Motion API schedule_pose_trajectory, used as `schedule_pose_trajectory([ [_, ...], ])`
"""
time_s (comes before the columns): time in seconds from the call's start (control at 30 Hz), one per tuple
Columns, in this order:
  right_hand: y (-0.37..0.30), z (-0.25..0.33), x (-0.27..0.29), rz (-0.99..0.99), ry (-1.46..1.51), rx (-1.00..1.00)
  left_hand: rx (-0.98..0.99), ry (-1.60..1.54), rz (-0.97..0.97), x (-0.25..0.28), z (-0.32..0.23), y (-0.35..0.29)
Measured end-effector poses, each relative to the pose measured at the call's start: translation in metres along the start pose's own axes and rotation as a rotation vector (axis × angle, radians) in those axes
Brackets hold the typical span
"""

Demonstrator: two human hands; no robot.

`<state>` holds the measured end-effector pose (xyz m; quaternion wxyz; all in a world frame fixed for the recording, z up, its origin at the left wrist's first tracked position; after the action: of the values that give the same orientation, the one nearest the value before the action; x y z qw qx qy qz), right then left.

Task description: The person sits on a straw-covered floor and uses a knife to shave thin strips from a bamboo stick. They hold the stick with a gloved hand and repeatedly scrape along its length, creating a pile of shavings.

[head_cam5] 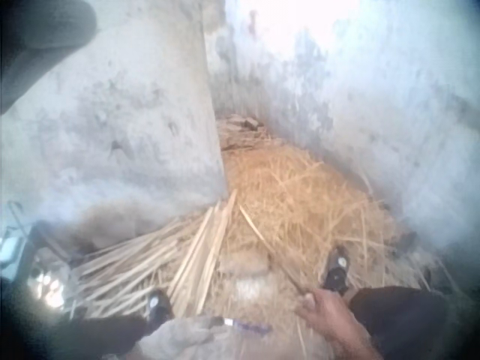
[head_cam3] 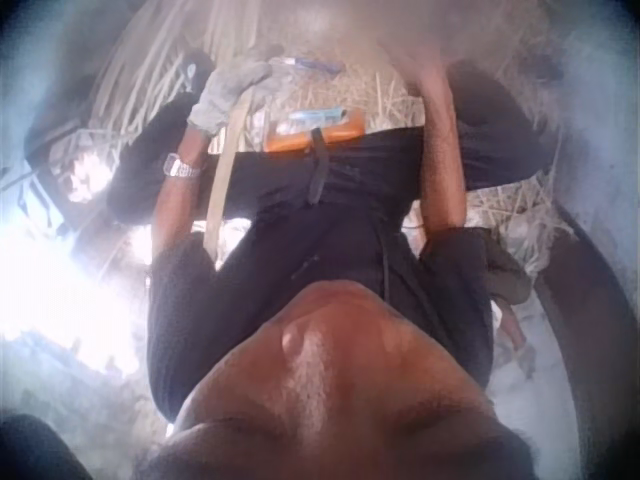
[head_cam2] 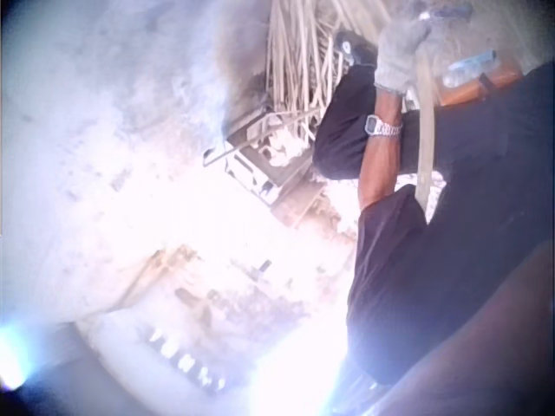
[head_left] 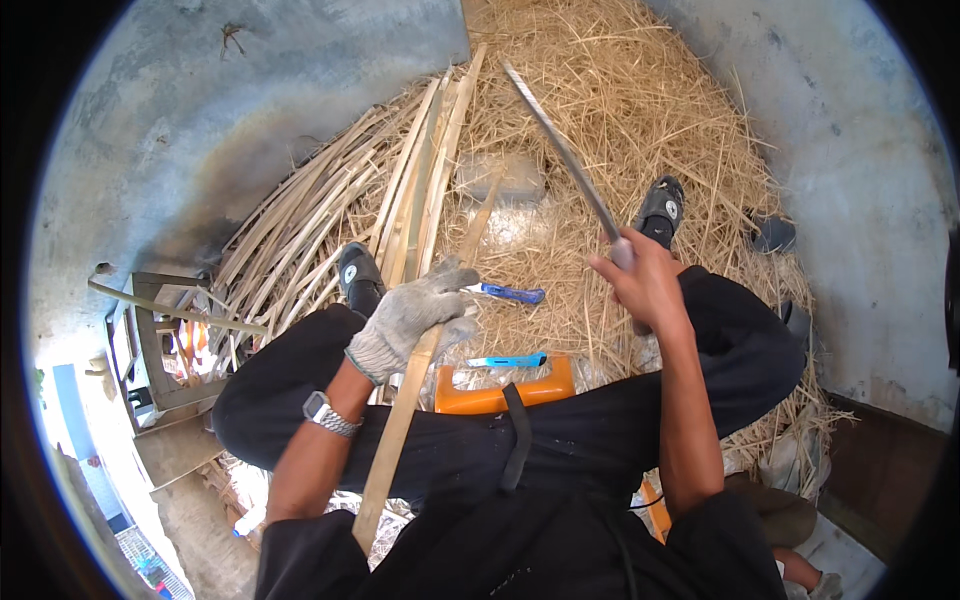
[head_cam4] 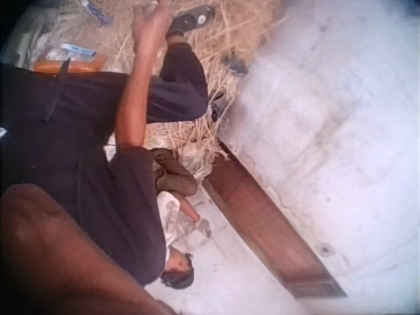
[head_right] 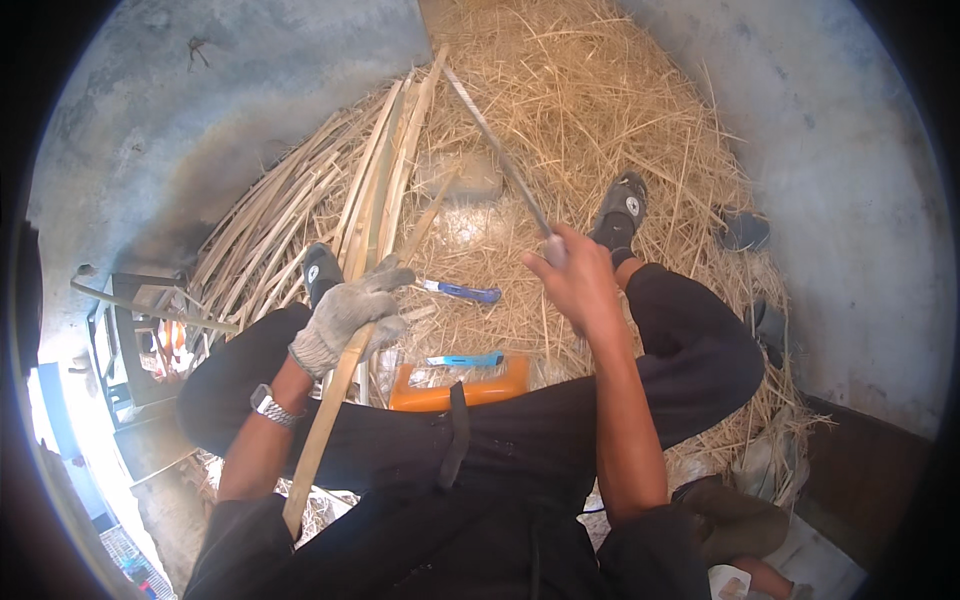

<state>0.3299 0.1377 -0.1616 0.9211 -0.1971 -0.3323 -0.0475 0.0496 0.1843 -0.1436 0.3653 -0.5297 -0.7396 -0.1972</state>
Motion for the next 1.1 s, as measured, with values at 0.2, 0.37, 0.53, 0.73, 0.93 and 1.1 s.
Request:
schedule_pose_trajectory([
  [0.2,0.06,-0.005,-0.079,0.143,-0.064,-0.031,-0.21,0.008,0.409,0.015,0.014,-0.025],
  [0.37,0.033,0.027,-0.156,0.16,0.437,0.086,-0.182,-0.083,0.536,0.036,0.015,-0.024],
  [0.53,0.047,0.1,-0.181,0.395,0.517,0.179,-0.047,-0.108,0.787,0.054,0.008,-0.003],
  [0.73,0.076,0.127,-0.192,0.293,0.571,0.395,0.396,-0.535,0.806,0.08,0.062,-0.01],
  [0.93,0.093,0.128,-0.197,0.227,0.776,0.275,-0.055,0.709,0.711,0.102,-0.011,0.025],
  [1.1,0.113,0.096,-0.161,-0.054,0.596,0.28,0.345,0.901,0.255,0.272,-0.165,0.021],
])
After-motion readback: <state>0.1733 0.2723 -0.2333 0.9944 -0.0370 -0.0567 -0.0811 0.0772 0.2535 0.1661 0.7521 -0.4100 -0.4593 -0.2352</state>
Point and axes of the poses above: each hand's wrist, its own y-axis towards the middle knuckle, its own x-axis out of the back of the hand, z = x × y, the point moved 8 cm from there along y, towards the middle knuckle, and after that the axes turned 10 degrees about z, right-handed, at the moved point
